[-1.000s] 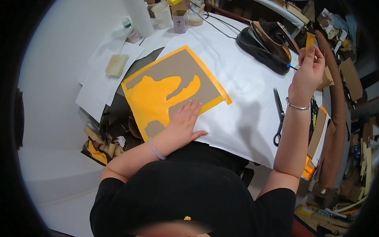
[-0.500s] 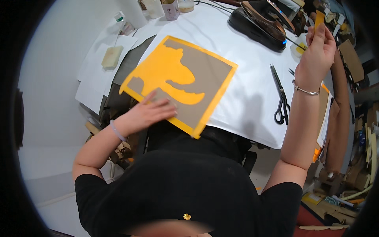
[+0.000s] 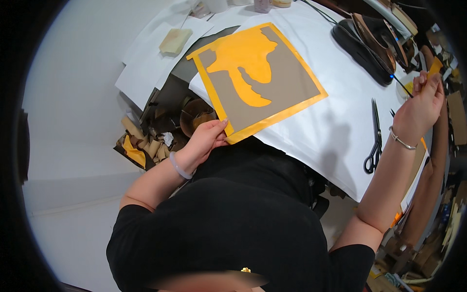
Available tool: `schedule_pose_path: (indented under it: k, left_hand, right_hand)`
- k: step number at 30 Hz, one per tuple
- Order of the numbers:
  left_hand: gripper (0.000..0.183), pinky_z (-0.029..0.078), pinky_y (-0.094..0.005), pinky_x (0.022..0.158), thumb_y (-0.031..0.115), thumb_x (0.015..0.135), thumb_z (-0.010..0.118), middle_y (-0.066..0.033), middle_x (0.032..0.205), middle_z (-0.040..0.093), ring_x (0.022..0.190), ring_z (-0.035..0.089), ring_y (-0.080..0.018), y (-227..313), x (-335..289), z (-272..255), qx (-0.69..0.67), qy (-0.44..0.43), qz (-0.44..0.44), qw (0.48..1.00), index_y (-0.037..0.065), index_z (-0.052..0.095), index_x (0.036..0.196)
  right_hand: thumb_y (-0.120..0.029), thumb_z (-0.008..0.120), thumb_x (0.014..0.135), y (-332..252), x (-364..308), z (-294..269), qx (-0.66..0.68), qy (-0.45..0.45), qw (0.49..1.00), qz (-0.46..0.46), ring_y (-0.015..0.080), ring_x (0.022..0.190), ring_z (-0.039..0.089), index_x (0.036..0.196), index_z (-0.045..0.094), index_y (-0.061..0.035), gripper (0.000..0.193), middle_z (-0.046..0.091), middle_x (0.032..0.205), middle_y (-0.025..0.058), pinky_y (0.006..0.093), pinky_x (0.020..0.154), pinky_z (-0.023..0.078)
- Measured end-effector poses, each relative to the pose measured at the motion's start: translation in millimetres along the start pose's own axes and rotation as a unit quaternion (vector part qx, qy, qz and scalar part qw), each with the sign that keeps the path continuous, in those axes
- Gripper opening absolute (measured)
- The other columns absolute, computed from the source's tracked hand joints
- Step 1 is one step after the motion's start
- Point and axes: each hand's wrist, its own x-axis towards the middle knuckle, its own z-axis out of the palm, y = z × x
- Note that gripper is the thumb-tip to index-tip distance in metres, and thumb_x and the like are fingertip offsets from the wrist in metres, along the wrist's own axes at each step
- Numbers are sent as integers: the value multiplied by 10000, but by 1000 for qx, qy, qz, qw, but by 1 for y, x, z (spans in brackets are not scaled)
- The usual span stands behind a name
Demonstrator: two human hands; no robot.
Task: The person cuts a yellow fabric piece with a gray pattern using scissors, then irons the fabric with a steam iron, and finally uses a hot knife to trim the edges of the fabric.
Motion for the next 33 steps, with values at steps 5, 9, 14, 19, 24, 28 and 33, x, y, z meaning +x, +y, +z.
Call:
schedule_pose_path:
  k: [5,9,14,19,24,28,33]
  left_hand:
    - [335,592,-305,877,331,1121,597,-42,1086,755,960,720,-132,16,-7,-50,97,-14,16,995,36,711,1231]
    - [429,555,-362,1025,339,1122,558,-93,1312,726,1202,697,-219,35,0,-111,-103,115,93,984,5,653,1373]
    - [505,520,-435,1154,355,1136,547,-133,1495,640,1349,636,-277,4,6,-111,-337,99,88,932,35,516,1525]
    - [500,520,-441,1144,109,1071,655,-131,1483,621,1337,630,-287,-20,-10,-75,-213,44,59,974,5,486,1529]
    - [488,520,-423,1137,85,1067,653,-138,1463,623,1330,623,-266,9,-16,-75,-187,85,120,971,-8,488,1517]
    - [500,537,-429,1126,101,1069,654,-144,1467,615,1337,626,-271,27,-23,-94,-228,22,80,970,-7,475,1524]
    - [549,526,-430,1146,40,1051,658,-133,1506,585,1363,611,-272,29,-26,-91,-224,-8,71,972,1,434,1550]
  right_hand:
    - [-235,617,1127,16,-15,0,-5,-4,1000,10,103,859,565,1156,596,-16,221,653,989,71,229,813,474]
    - [-245,643,1112,32,-5,7,-45,21,999,2,97,935,617,1249,598,-3,281,683,1059,77,232,839,498]
    - [-263,644,1112,50,39,76,-215,-145,962,-85,47,811,575,1278,660,-23,292,661,932,-3,210,726,472]
    - [-400,658,1065,78,52,220,-470,-335,814,-74,375,1030,747,1243,710,-94,357,777,1128,178,406,932,578]
    - [-418,669,1056,137,74,322,-593,-421,682,-76,341,997,750,1213,711,-58,395,776,1074,172,420,896,582]
    - [-447,699,1029,186,110,370,-646,-451,613,-59,332,947,760,1106,766,-2,456,782,1027,188,421,847,593]
    - [-438,724,1013,210,99,406,-644,-491,580,-84,277,744,762,902,794,58,513,766,786,151,423,731,604]
